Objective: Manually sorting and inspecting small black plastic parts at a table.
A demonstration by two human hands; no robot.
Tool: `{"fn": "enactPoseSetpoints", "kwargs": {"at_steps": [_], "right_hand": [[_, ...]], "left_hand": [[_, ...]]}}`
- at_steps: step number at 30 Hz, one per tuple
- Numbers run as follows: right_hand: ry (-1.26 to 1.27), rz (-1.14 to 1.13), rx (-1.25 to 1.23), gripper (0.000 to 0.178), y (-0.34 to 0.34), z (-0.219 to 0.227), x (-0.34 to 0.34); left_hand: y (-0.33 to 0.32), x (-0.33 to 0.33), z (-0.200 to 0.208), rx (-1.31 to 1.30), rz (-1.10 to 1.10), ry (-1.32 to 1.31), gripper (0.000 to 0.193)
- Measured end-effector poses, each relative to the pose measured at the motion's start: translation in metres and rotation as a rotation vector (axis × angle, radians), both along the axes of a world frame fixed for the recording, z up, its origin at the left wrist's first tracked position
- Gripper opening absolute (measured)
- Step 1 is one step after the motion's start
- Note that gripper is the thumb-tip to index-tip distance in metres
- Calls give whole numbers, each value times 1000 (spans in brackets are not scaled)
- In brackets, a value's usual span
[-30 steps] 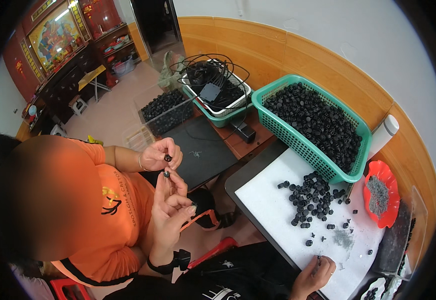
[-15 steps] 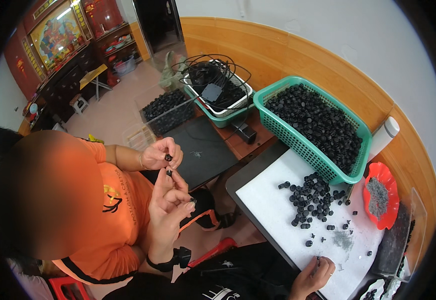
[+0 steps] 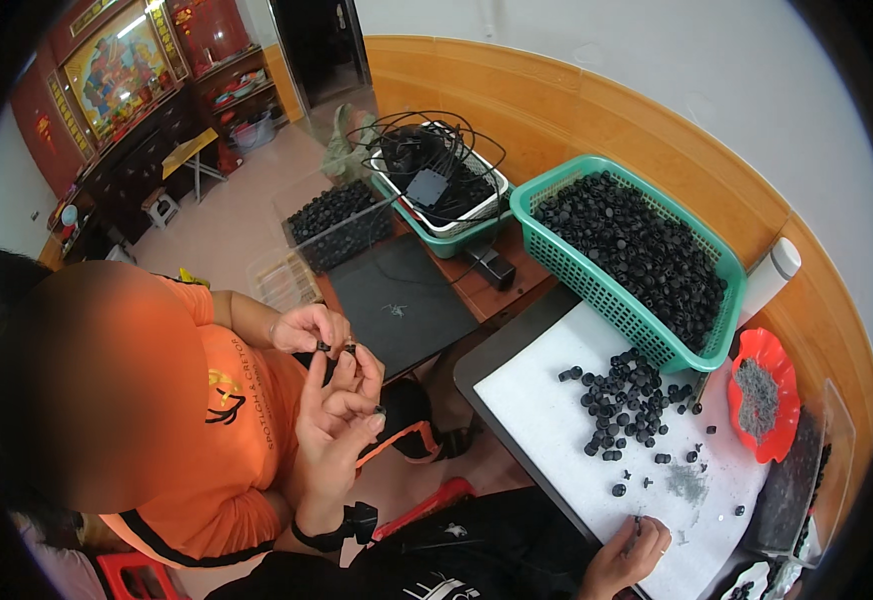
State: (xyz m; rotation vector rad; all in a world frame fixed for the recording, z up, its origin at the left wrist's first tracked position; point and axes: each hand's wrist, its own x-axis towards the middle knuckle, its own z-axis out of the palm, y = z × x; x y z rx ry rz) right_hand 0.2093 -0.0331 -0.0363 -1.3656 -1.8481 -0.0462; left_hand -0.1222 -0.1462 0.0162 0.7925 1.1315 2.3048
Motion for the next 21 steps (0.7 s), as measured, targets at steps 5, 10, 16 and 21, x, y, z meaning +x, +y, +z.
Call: {"fn": "enactPoseSetpoints", "kwargs": {"at_steps": [5, 10, 16, 21], "right_hand": [[2, -1, 3, 7, -1, 2, 1], [-6, 6, 3, 7, 1, 0, -1], [-2, -1, -1, 7, 1, -1, 1], [-4, 5, 15, 6, 1, -1, 3]], "left_hand": [[-7, -11, 0, -100, -23, 76, 93], [-12, -23, 5, -174, -18, -64, 89], [-16, -9, 6, -181, 1, -49, 77], [-8, 4, 5, -179, -182, -42, 59]]}}
